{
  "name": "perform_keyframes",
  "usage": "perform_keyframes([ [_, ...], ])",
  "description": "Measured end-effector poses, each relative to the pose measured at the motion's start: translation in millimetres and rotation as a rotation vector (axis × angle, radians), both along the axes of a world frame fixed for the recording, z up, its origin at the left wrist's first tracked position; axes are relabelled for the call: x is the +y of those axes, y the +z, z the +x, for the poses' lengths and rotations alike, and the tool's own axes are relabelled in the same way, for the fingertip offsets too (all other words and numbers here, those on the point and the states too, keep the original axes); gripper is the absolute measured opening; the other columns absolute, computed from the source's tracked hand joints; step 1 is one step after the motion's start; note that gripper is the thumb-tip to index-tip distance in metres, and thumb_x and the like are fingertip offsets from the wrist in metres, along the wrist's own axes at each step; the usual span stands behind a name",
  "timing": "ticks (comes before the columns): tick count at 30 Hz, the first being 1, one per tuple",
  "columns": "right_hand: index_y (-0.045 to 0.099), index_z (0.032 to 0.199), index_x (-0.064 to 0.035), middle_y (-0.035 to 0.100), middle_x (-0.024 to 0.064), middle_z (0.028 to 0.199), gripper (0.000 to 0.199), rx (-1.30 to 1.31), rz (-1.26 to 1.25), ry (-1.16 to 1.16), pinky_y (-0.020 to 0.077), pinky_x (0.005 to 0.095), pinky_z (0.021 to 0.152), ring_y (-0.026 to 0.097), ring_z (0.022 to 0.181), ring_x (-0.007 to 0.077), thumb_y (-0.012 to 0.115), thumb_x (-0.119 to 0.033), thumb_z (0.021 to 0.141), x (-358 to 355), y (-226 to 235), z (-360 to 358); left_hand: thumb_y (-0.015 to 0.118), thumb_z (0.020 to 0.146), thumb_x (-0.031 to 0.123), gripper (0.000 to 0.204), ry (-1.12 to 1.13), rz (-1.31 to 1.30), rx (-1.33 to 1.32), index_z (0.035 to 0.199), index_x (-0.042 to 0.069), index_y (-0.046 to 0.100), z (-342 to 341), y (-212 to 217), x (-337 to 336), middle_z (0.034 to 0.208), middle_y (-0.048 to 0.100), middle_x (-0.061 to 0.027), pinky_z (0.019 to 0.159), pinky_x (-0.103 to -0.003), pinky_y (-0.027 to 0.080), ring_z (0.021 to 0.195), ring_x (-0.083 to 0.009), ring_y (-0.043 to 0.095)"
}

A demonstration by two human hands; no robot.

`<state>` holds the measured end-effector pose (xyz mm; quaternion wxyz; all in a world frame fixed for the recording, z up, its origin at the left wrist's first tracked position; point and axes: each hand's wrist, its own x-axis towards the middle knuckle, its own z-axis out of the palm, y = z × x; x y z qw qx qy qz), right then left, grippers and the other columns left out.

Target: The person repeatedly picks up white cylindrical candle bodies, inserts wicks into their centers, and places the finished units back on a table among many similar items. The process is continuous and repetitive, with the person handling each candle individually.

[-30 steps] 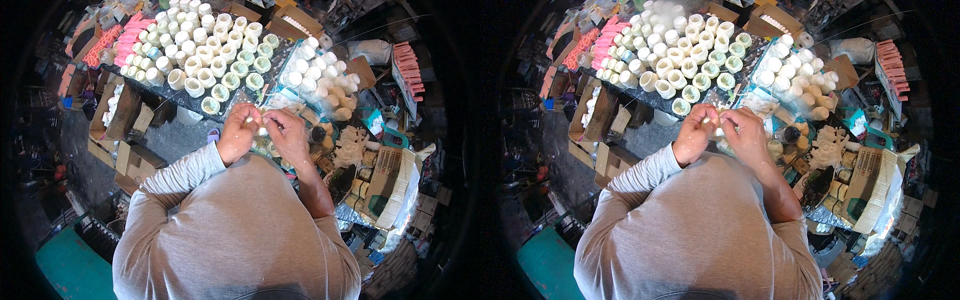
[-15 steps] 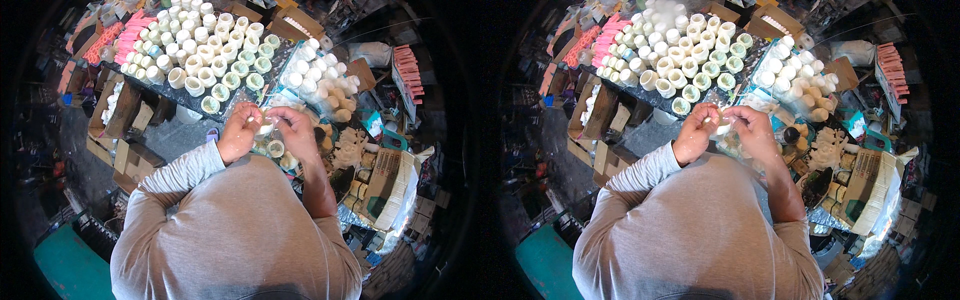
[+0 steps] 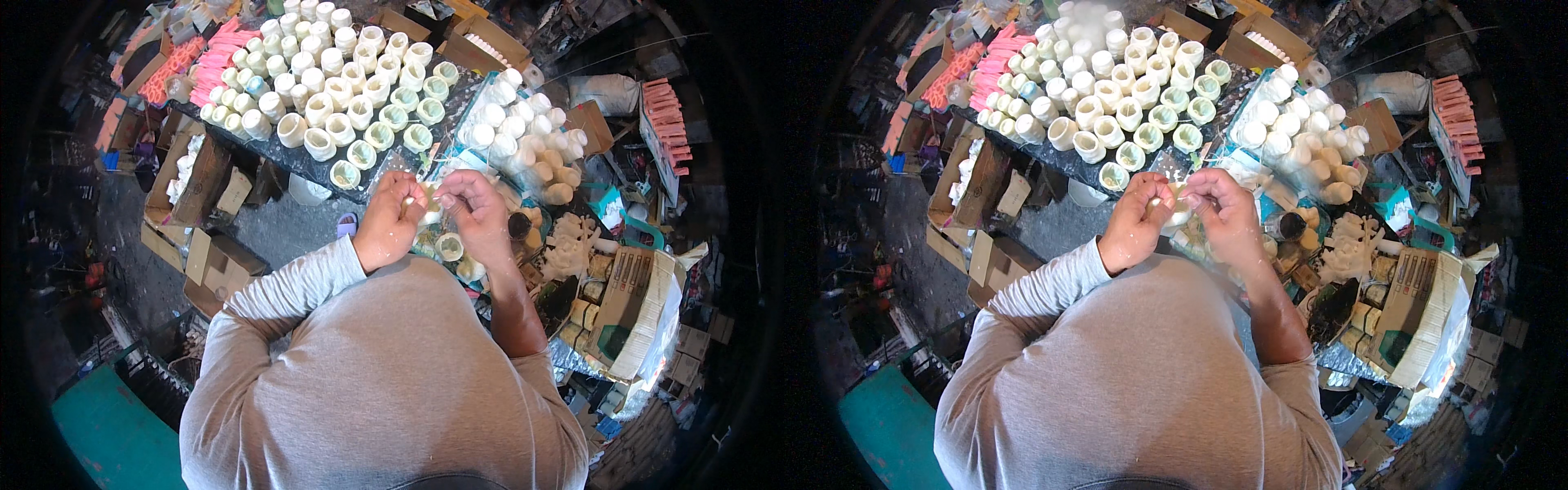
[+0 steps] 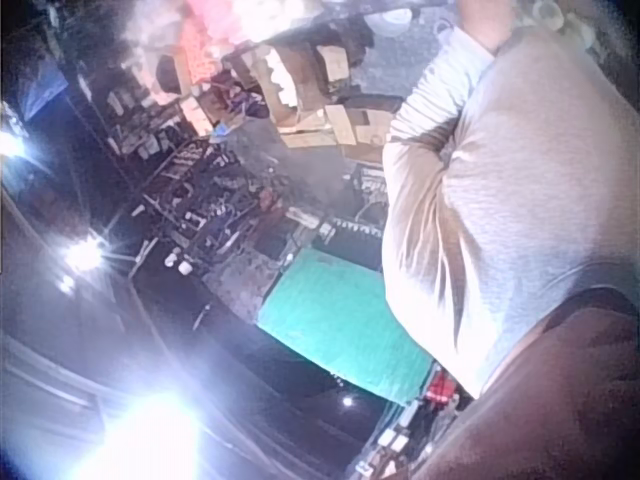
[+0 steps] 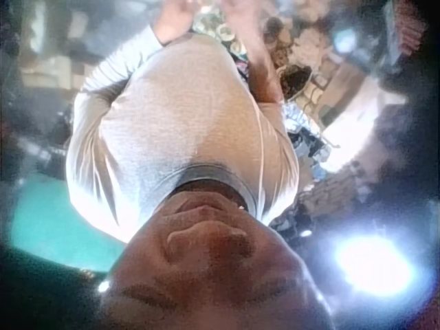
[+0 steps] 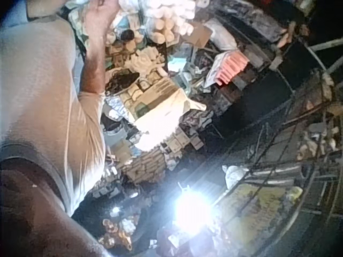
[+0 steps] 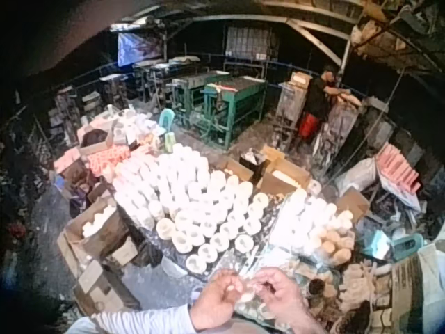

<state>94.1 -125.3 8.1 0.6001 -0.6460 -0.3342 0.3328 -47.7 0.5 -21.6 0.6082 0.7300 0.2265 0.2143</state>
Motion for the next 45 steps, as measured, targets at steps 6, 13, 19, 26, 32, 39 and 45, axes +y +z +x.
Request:
perform_keyframes([
  [6,0.066,0.131,0.0024,0.077,0.0115,0.114,0.03,-0.117,-0.06,-0.043,0.0561,0.0301,0.092,0.072,0.105,0.0155,0.064,0.007,0.102,-3.3,0.8,-17.1,0.073,0.096,0.015,0.017,-0.03,-0.01,0.056,0.098,-0.001,0.068,-4.7,0.2,2.0,0.121,0.057,-0.0234,0.101,-0.041,0.047,0.115,-0.0375,0.058],
  [13,0.07,0.118,0.0014,0.076,0.0097,0.105,0.02,-0.471,-0.117,0.109,0.0558,0.0315,0.083,0.07,0.095,0.015,0.062,0.008,0.101,-6.2,17.1,-14.8,0.075,0.095,0.018,0.022,-0.064,0.073,0.071,0.095,-0.002,0.068,-10.9,0.8,0.9,0.118,0.058,-0.024,0.101,-0.043,0.048,0.114,-0.038,0.058],
  [19,0.063,0.103,0.0001,0.07,0.0061,0.103,0.004,-0.29,-0.058,0.012,0.0506,0.0306,0.088,0.062,0.092,0.0149,0.059,0.001,0.105,1.4,11.4,-22.8,0.077,0.095,0.019,0.024,-0.071,0.034,0.064,0.096,-0.003,0.067,-11.1,-2.7,2.9,0.12,0.06,-0.0232,0.1,-0.043,0.049,0.114,-0.0366,0.061],
  [26,0.065,0.105,-0.002,0.07,0.0004,0.1,0.006,-0.042,0.131,-0.513,0.0518,0.0287,0.084,0.061,0.09,0.0108,0.065,-0.008,0.106,-3.5,-22.9,-10.1,0.086,0.085,-0.001,0.06,-0.164,-0.653,-0.124,0.13,0.008,0.048,-21.2,5.8,17.6,0.123,0.063,-0.0045,0.096,-0.03,0.054,0.114,-0.0149,0.062],
  [32,0.069,0.115,0.0002,0.069,0.0009,0.093,0.019,0.047,-0.028,-0.052,0.049,0.0258,0.078,0.06,0.085,0.0068,0.061,-0.015,0.11,11.8,-53.0,-54.3,0.083,0.081,-0.013,0.071,0.073,-0.649,-0.413,0.133,0.008,0.04,-6.4,13.9,26.3,0.128,0.062,-0.0111,0.097,-0.034,0.057,0.114,-0.0192,0.066],
  [39,0.073,0.117,0.002,0.065,-0.0011,0.08,0.021,0.001,-0.058,-0.035,0.0444,0.0265,0.064,0.052,0.072,0.0061,0.061,-0.014,0.109,31.8,-28.0,-51.6,0.077,0.079,-0.014,0.071,0.291,-0.701,-0.542,0.137,0.007,0.043,2.6,34.0,50.4,0.124,0.063,-0.0117,0.088,-0.04,0.062,0.111,-0.0238,0.068],
  [45,0.076,0.109,0.0027,0.074,0.0026,0.087,0.019,-0.123,-0.228,0.019,0.052,0.0268,0.074,0.062,0.081,0.0066,0.064,-0.012,0.107,-0.7,10.1,-54.7,0.068,0.09,-0.003,0.05,0.418,-0.667,-0.641,0.137,0.004,0.052,-14.0,52.5,84.7,0.121,0.069,-0.0143,0.079,-0.044,0.062,0.102,-0.0283,0.072],
])
